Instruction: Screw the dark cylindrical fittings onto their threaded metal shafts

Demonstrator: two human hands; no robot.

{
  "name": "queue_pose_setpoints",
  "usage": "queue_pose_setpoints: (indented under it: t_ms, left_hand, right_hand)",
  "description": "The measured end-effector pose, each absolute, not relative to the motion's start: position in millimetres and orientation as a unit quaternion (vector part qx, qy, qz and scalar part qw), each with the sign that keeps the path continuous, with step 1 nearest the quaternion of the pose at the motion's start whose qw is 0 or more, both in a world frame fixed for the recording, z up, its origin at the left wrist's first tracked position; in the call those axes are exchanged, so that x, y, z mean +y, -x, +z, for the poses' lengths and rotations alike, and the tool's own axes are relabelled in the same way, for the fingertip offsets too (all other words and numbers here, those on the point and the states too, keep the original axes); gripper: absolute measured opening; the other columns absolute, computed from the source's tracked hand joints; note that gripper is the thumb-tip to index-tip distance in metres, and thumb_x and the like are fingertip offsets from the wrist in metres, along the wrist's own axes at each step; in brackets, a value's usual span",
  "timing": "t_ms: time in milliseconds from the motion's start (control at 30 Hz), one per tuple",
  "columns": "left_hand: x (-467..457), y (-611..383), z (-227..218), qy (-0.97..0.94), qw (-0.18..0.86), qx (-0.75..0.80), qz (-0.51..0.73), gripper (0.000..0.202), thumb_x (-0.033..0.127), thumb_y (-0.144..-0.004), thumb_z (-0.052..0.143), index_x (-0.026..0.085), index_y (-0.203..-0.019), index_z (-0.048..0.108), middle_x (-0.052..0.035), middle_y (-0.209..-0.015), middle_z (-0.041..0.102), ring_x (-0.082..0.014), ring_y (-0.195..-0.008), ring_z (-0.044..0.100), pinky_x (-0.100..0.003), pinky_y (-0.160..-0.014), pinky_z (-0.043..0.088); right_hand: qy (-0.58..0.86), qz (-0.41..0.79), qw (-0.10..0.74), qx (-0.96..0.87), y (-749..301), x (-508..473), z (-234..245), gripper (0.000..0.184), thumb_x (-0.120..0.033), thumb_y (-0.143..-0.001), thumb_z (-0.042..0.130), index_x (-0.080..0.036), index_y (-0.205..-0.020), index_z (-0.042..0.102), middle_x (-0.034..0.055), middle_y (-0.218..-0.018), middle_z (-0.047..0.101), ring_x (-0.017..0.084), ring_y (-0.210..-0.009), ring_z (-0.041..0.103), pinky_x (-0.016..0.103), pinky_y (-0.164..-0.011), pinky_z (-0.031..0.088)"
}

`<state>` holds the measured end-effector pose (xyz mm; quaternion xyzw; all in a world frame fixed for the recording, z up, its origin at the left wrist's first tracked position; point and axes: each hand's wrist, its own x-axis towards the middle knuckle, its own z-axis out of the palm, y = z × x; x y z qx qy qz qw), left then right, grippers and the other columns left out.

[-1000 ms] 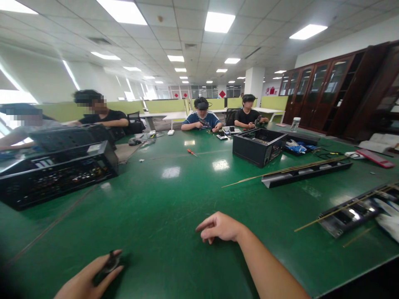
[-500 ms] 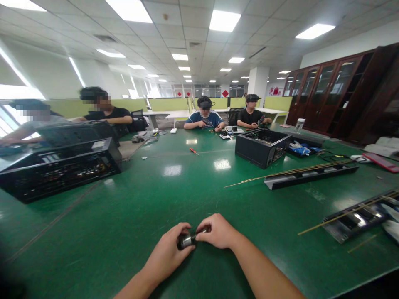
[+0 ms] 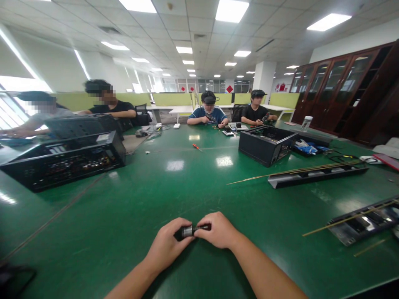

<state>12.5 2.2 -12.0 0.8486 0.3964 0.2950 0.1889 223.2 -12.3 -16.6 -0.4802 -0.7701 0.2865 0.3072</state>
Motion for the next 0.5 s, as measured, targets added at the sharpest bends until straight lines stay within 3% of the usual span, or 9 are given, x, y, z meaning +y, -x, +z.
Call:
queue_pose_setpoints:
  t_ms: [167,500]
  left_hand:
    - [3.6,-12.4,-14.1,-0.844,0.199,0.394,0.305,0.022,0.023,-0.077,0.071,0.023,-0.098,0.065,-0.0026,-0.093,0.071,-0.0201,-0.087,0.066,-0.032,-0.079,0.052]
    - [1.3,-13.1,-12.4,-0.835,0.212,0.402,0.312,0.024,0.021,-0.074,0.072,0.022,-0.097,0.066,-0.0023,-0.092,0.071,-0.0204,-0.086,0.067,-0.032,-0.078,0.053]
  right_hand:
    - [0.472,0.290,0.306,-0.774,-222.1,-13.1,-14.9,0.019,-0.031,-0.086,0.063,-0.020,-0.094,0.076,0.0035,-0.085,0.073,0.017,-0.077,0.063,0.025,-0.069,0.040]
    - [0.463,0.276,0.298,-0.788,-223.2,-12.6,-17.8,0.021,-0.034,-0.088,0.061,-0.020,-0.091,0.077,0.0034,-0.082,0.073,0.016,-0.075,0.062,0.025,-0.068,0.039]
